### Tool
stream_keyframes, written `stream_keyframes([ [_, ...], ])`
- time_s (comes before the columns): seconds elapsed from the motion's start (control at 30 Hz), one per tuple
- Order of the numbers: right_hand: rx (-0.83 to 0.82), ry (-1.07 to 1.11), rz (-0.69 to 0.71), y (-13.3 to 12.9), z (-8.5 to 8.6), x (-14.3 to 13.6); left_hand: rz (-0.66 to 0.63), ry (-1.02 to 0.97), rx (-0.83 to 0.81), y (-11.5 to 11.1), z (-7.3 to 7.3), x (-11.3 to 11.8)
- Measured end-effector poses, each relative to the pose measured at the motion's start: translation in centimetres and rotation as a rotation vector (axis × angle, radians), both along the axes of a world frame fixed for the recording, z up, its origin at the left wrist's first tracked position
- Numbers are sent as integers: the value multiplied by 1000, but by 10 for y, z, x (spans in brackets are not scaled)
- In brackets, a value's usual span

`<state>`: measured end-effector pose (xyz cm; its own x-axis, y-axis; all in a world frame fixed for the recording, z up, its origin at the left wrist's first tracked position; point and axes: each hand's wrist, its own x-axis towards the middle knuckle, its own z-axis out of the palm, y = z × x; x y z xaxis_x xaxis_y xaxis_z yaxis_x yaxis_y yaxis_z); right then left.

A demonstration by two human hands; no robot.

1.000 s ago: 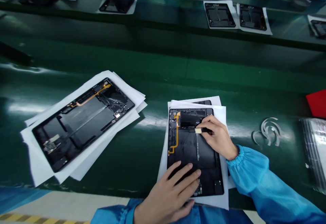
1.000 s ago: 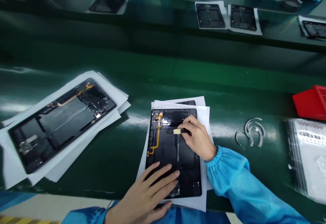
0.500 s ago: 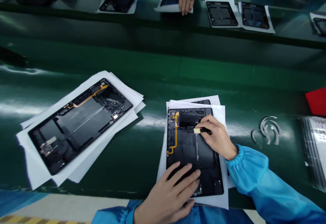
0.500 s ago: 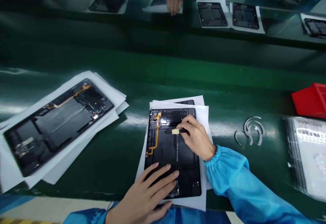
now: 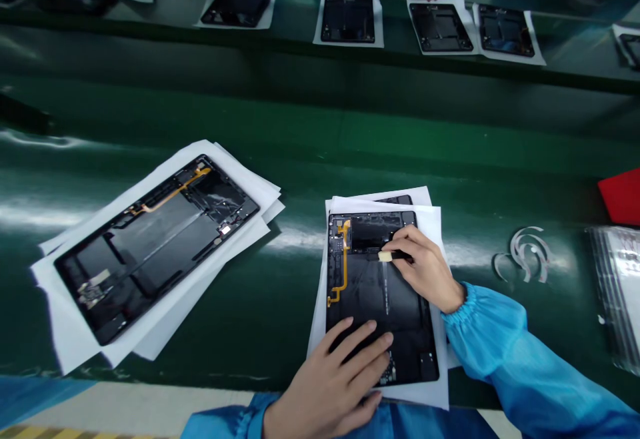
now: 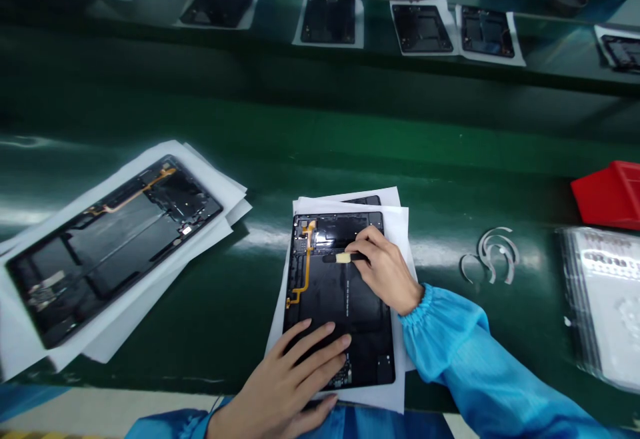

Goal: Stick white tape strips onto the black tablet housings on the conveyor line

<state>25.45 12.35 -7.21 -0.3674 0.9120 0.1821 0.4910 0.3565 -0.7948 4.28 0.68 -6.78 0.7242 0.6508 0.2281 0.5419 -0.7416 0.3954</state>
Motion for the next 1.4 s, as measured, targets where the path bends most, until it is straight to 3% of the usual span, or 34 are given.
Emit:
stream_keyframes([
  [0.17, 2, 1, 17, -1, -1, 0, -59, 108, 78, 3, 4, -6],
  [0.3, -21, 28, 1, -1, -1, 0, 71, 237, 132, 13, 10, -6],
  [0.47, -25, 126, -150, -1, -1, -1, 184, 271, 128, 41, 14, 3],
  [0.63, -44, 255, -230, 0, 5, -1, 296, 225, 22, 70, 11, 11],
  [0.77, -16, 175, -260, -5, 19, 7, 344, 117, -100, 78, 5, 8],
  [0.87, -17, 16, -266, -21, 26, 23, 564, -86, -158, 77, 2, -8],
  [0.93, -38, -106, -271, -37, 25, 37, 709, -99, -152, 72, 1, -23],
  [1.07, -113, -304, -310, -70, 10, 54, 703, 47, -206, 49, -3, -38],
  [1.17, -107, -341, -337, -82, -1, 53, 698, -12, -303, 29, -2, -31],
  [1.3, -52, -323, -351, -84, -5, 47, 792, -250, -524, 16, 18, -14],
  [1.4, -7, -250, -426, -83, -4, 50, 804, -434, -769, 33, 39, -9],
])
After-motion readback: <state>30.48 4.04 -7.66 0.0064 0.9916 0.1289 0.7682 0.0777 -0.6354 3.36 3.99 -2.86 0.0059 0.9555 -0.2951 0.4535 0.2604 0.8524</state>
